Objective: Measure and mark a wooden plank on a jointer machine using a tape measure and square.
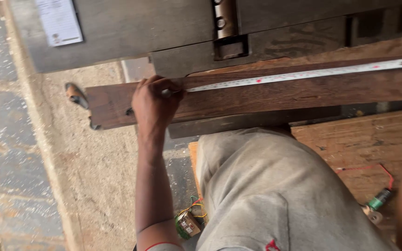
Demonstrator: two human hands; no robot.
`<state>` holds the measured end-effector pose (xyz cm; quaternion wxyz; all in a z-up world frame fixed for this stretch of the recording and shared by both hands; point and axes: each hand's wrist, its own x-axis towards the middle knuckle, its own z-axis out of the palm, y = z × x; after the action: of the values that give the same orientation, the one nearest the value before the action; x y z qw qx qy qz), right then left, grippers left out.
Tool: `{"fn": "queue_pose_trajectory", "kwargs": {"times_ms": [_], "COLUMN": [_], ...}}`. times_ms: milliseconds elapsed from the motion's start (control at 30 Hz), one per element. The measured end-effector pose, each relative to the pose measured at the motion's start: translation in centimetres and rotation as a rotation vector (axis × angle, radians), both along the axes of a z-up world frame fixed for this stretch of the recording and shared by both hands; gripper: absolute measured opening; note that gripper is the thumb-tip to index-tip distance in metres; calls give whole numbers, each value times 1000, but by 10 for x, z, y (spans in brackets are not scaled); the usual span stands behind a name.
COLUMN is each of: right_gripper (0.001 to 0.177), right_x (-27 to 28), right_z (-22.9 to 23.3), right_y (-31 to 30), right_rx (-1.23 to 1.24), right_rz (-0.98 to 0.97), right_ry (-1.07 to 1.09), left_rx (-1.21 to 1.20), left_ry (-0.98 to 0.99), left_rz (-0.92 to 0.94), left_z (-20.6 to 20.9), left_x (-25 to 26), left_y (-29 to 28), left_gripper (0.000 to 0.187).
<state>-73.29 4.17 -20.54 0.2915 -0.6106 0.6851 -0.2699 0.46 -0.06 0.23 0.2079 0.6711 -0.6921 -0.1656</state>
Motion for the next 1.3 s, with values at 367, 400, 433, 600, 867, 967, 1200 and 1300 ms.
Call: {"fn": "queue_pose_trajectory", "kwargs": {"times_ms": [367, 400, 433, 600, 867, 967, 1200, 1300], "right_gripper": [20, 17, 17, 16, 16, 16, 15, 13], "right_x": [124, 114, 115, 128, 107, 86, 70, 80], "right_z": [132, 122, 125, 130, 147, 153, 168, 171], "right_y": [-17, -14, -12, -14, -23, -28, -36, -31], "right_rx": [-381, -380, -385, -427, -457, -435, -185, -132], "right_rz": [-26, -9, -13, -46, -232, -261, -324, -277], "right_ry": [-200, -182, -176, -143, -122, -152, -295, -259], "left_rx": [147, 168, 163, 214, 181, 252, 343, 370], "left_ry": [-3, -4, 0, 11, 29, 56, 0, -34], "left_rz": [4, -9, -14, 7, -11, 0, 8, 48], "left_z": [10, 11, 9, 21, 26, 26, 13, 18], "left_x": [-1, 0, -5, -37, -89, -108, -117, -111], "left_y": [-7, -9, -9, -12, -23, -29, -33, -33], "left_gripper": [14, 15, 15, 10, 10, 11, 8, 7]}}
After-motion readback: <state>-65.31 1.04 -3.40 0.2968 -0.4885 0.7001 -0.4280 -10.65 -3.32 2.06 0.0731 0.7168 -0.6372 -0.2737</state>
